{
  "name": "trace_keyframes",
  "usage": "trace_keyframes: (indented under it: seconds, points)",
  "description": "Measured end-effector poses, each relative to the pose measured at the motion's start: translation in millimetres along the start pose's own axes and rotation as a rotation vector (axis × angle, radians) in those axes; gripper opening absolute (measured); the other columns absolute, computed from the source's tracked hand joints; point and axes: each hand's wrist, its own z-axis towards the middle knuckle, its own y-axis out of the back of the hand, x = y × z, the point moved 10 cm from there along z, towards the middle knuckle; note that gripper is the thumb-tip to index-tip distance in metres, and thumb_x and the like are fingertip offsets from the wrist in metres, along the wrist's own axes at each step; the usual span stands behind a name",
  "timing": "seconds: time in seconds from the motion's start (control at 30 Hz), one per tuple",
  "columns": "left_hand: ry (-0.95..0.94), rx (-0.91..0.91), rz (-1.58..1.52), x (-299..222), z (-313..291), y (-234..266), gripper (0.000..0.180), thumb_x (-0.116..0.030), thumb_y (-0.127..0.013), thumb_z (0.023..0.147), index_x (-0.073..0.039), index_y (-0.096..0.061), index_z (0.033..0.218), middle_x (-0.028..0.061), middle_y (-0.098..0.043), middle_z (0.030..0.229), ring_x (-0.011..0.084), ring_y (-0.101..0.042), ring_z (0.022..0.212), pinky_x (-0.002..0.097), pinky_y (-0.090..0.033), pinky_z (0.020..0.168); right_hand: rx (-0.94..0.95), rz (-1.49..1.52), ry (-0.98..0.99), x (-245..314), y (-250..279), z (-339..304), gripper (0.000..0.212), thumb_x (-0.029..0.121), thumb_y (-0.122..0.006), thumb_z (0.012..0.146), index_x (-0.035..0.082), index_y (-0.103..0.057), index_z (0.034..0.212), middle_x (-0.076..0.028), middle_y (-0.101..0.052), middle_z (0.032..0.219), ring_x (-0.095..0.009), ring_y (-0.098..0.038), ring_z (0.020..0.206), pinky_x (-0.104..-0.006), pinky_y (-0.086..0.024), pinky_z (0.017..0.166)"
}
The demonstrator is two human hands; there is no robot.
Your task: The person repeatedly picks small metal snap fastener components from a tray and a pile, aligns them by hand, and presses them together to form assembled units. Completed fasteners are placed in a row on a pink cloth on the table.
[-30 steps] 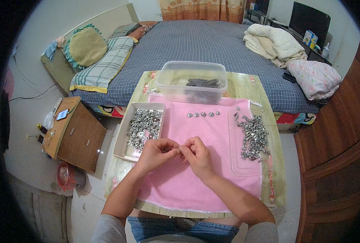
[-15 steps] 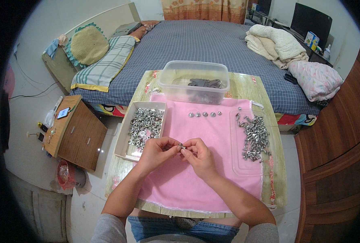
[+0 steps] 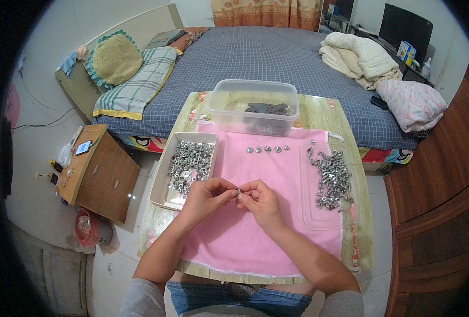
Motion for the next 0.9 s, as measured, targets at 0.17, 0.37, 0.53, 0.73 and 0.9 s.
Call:
trace_keyframes:
  seconds: [0.17,0.37,0.53,0.73,0.9]
  points:
    - [-0.032,-0.080,0.071,-8,-1,16,0.014,-0.007,-0.062,0.077,0.000,-0.062,0.089,0.0042,-0.063,0.078,0.0078,-0.058,0.069,0.0203,-0.047,0.062,0.034,0.033,-0.082,-5,-3,0,0.014,0.006,-0.053,0.083,0.000,-0.048,0.095,-0.009,-0.060,0.086,-0.011,-0.058,0.072,-0.0206,-0.047,0.062]
    - [-0.022,-0.297,0.269,1,0,89,0.020,-0.003,-0.064,0.072,0.001,-0.061,0.091,0.0077,-0.061,0.079,0.0121,-0.057,0.069,0.0230,-0.047,0.063,0.026,0.003,-0.110,-8,2,1,0.013,0.010,-0.055,0.083,0.004,-0.049,0.094,-0.009,-0.063,0.086,-0.009,-0.057,0.068,-0.0183,-0.041,0.055]
    - [0.034,-0.318,0.533,23,8,105,0.023,-0.005,-0.065,0.068,0.001,-0.062,0.089,0.0114,-0.061,0.082,0.0175,-0.058,0.070,0.0273,-0.047,0.064,0.021,0.005,-0.128,-9,4,0,0.013,0.008,-0.055,0.081,0.005,-0.050,0.093,-0.010,-0.062,0.087,-0.010,-0.057,0.068,-0.0205,-0.043,0.058]
    - [0.009,-0.301,0.624,27,14,101,0.018,-0.006,-0.066,0.067,-0.001,-0.062,0.084,0.0128,-0.061,0.078,0.0219,-0.059,0.069,0.0300,-0.047,0.064,0.038,0.005,-0.135,-10,2,1,0.013,0.009,-0.055,0.082,0.005,-0.050,0.093,-0.010,-0.062,0.087,-0.010,-0.057,0.068,-0.0203,-0.043,0.058]
    - [0.018,-0.301,0.592,21,15,96,0.012,-0.005,-0.065,0.069,0.001,-0.060,0.078,0.0103,-0.062,0.075,0.0189,-0.060,0.065,0.0286,-0.047,0.060,0.041,-0.001,-0.120,-8,3,0,0.012,0.011,-0.055,0.083,0.005,-0.050,0.092,-0.008,-0.063,0.086,-0.008,-0.057,0.067,-0.0183,-0.041,0.055]
